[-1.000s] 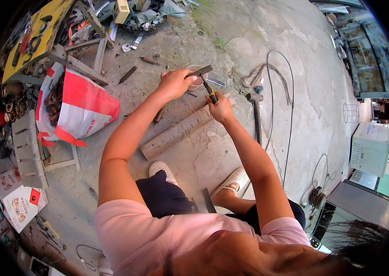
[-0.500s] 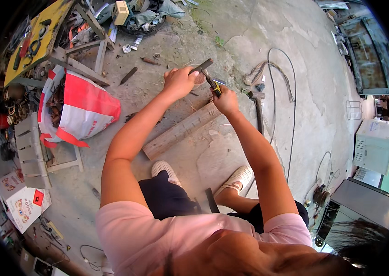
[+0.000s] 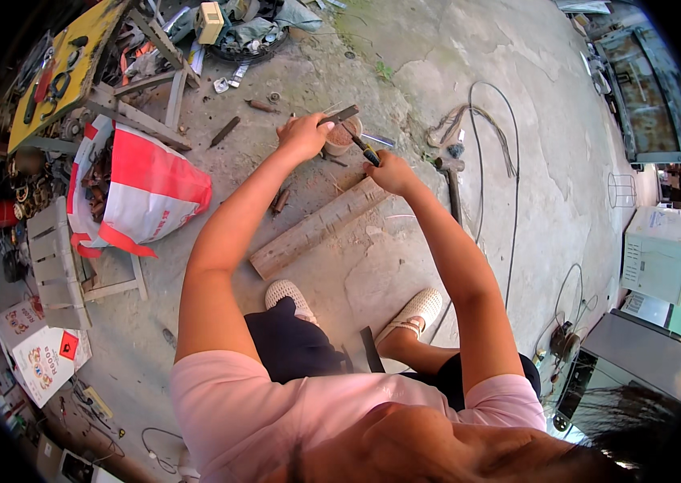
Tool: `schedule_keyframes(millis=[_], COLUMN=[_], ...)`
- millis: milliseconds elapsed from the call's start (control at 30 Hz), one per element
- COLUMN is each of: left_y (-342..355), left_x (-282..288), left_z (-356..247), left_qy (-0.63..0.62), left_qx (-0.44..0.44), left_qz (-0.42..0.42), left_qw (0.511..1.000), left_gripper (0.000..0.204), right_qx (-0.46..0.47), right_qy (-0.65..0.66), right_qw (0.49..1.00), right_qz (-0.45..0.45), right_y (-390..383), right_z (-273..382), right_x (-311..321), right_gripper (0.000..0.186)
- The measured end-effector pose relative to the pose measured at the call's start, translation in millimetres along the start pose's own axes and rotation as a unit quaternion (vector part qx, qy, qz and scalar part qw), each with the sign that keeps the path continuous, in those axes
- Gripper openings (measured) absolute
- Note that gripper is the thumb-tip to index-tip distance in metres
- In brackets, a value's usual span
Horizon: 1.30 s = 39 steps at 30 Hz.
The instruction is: The person holds a metal part with pliers and taps it with a hammer. They handle several small metal pieces and place them into a small container.
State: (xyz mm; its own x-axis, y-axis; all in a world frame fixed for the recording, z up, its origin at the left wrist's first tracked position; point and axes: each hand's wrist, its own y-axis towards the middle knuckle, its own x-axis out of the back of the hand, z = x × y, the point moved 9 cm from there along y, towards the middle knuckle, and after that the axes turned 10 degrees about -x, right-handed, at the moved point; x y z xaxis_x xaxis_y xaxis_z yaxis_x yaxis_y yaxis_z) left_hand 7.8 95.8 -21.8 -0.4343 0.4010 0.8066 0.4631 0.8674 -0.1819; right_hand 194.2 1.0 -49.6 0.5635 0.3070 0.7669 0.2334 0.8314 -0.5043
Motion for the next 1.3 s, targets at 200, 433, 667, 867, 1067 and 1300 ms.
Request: schedule_keyframes(millis=[200,433,667,867,1067,1300], left_y=[8.7,5.7,15.2,16.2,13.1,14.5], left_x=[-0.6,-1.8,-3.6,-2.0,7.0,0.1], left_z=[4.0,-4.7,9.9,5.2,-1.3,-7.1], left_qy=[-0.007,0.008,-0.011,0.002,0.035,0.026], left_qx=[0.018,0.004,-0.014,-0.047,-0.094,-0.051], left_qz=[0.006,0.018,0.005,-0.003,-0.031,0.025], left_qw=[1.000,1.000,1.000,0.999,0.994,0.998], left_gripper=[0.042,0.040,0.035,0.034,0.034,0.040], right_qx=[-0.067,-0.122,-0.123,-0.113,-0.106,-0.090], right_qy=[0.071,0.252,0.255,0.222,0.137,0.219], right_qw=[0.992,0.936,0.920,0.926,0.946,0.957], right_qz=[0.084,0.214,0.269,0.284,0.274,0.166], right_y=[-2.5,3.7,-10.8,-15.0,-11.0,3.9], right_z=[-10.7,-26.1,-23.1,-21.2,-20.3,-25.6], right_x=[-4.8,-25.9,-7.1,14.1,27.1,33.4], right_gripper=[0.040,0.026,0.028,0.032,0.027,0.029])
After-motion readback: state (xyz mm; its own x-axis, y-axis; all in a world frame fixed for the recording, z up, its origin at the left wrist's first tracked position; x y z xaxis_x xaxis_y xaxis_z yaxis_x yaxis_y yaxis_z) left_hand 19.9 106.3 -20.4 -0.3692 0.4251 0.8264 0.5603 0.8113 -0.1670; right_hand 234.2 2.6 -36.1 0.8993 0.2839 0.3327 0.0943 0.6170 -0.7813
